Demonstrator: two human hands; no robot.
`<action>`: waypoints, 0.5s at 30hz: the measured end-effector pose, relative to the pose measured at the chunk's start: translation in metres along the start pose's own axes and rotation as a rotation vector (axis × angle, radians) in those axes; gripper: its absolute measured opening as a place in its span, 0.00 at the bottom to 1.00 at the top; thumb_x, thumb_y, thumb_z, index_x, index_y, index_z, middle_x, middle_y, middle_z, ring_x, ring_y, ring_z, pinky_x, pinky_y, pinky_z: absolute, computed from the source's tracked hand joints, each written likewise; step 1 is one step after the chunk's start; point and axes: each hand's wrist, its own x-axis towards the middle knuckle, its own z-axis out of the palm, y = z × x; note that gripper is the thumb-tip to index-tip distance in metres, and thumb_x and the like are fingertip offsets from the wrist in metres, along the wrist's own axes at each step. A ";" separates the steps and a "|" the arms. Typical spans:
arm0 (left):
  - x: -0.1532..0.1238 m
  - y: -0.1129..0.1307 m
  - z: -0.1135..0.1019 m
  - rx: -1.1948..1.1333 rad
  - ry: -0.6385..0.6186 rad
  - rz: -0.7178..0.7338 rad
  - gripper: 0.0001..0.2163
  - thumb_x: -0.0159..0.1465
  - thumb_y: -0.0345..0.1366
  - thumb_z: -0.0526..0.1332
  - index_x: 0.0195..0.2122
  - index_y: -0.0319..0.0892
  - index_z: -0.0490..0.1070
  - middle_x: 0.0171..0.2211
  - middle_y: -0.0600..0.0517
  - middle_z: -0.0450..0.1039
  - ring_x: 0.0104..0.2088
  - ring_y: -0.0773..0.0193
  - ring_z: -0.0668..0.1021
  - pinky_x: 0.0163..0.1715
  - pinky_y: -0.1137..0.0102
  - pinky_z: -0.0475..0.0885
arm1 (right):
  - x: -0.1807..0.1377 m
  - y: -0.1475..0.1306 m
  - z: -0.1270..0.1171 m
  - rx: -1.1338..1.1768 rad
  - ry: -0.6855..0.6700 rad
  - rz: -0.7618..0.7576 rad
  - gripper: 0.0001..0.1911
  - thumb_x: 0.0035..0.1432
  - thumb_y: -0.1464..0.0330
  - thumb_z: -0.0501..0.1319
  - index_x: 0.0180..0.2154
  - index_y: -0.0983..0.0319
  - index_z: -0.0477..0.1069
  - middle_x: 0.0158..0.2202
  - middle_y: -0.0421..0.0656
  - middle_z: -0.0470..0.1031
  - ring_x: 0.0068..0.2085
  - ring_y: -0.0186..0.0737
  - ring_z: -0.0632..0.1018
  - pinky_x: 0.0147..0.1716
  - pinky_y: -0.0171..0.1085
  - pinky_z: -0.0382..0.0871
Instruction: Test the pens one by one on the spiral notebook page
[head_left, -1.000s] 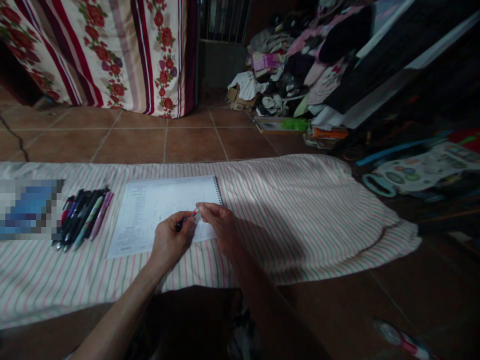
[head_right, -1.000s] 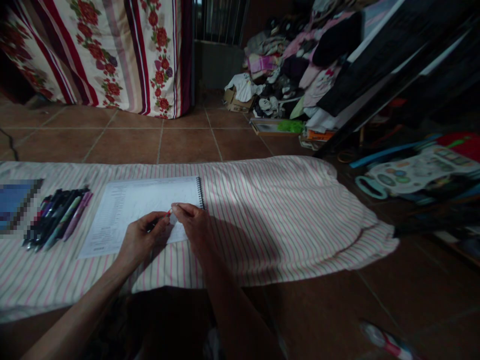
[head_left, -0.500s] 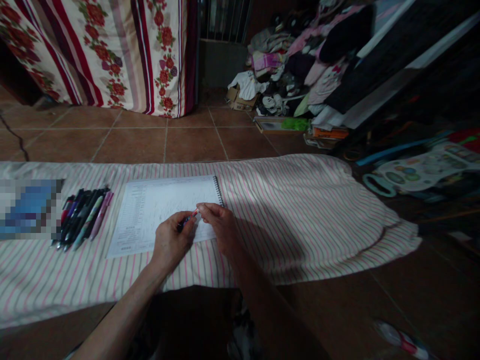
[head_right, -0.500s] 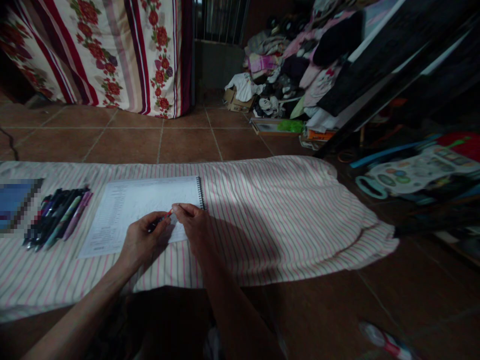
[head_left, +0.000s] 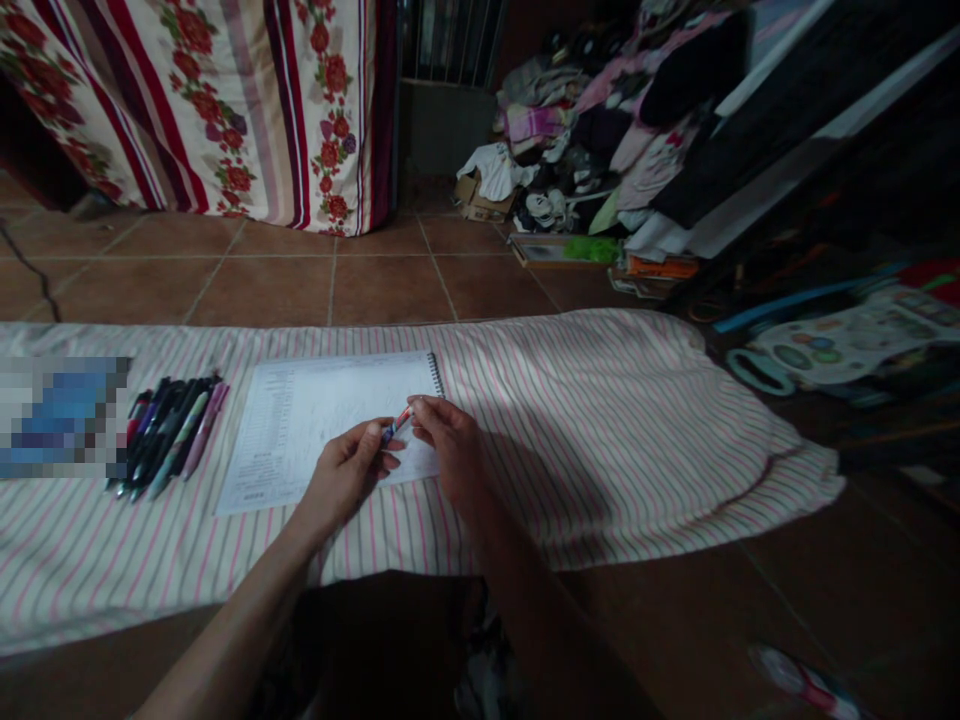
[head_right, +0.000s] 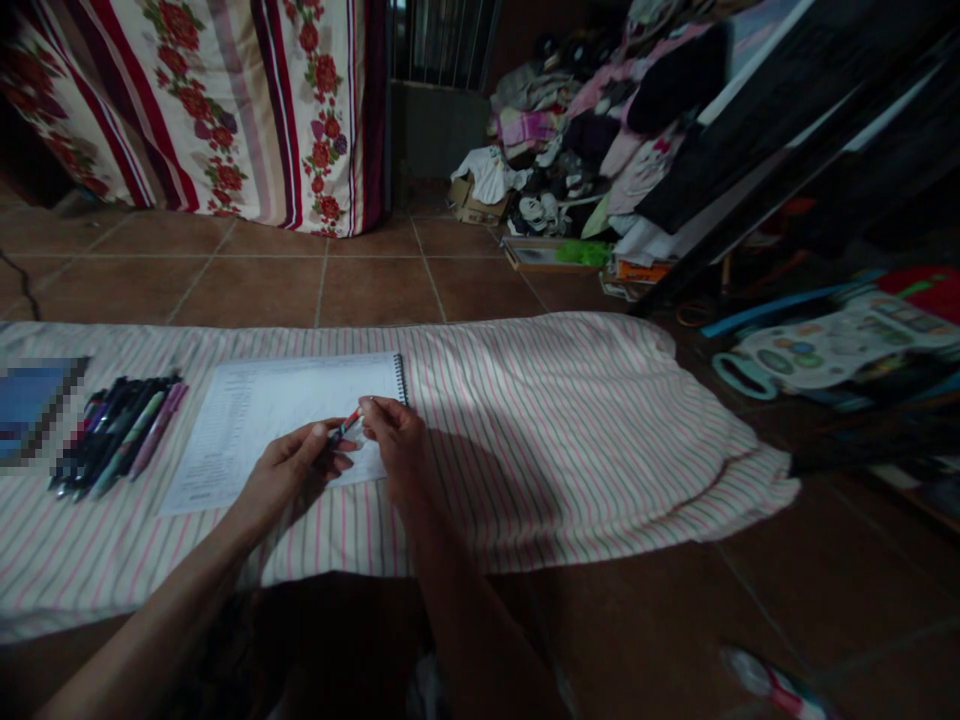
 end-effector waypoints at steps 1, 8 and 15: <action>-0.001 0.003 -0.001 -0.040 0.009 -0.020 0.26 0.53 0.52 0.62 0.43 0.33 0.72 0.32 0.43 0.77 0.26 0.64 0.75 0.27 0.71 0.67 | 0.000 -0.002 0.000 0.047 0.017 0.021 0.16 0.42 0.58 0.66 0.31 0.63 0.76 0.25 0.39 0.74 0.27 0.30 0.72 0.30 0.31 0.68; -0.004 0.011 -0.006 -0.152 -0.027 -0.088 0.20 0.54 0.46 0.62 0.40 0.32 0.72 0.30 0.42 0.78 0.25 0.65 0.75 0.25 0.72 0.66 | 0.006 -0.009 -0.006 0.194 0.111 0.091 0.16 0.38 0.60 0.68 0.29 0.63 0.75 0.25 0.37 0.73 0.26 0.27 0.71 0.26 0.27 0.67; -0.002 0.004 -0.006 -0.083 -0.041 -0.077 0.17 0.49 0.40 0.68 0.37 0.34 0.73 0.25 0.49 0.76 0.20 0.71 0.70 0.21 0.75 0.61 | 0.005 -0.007 -0.006 0.137 0.093 0.074 0.15 0.39 0.60 0.68 0.29 0.63 0.76 0.25 0.37 0.73 0.27 0.27 0.72 0.28 0.28 0.67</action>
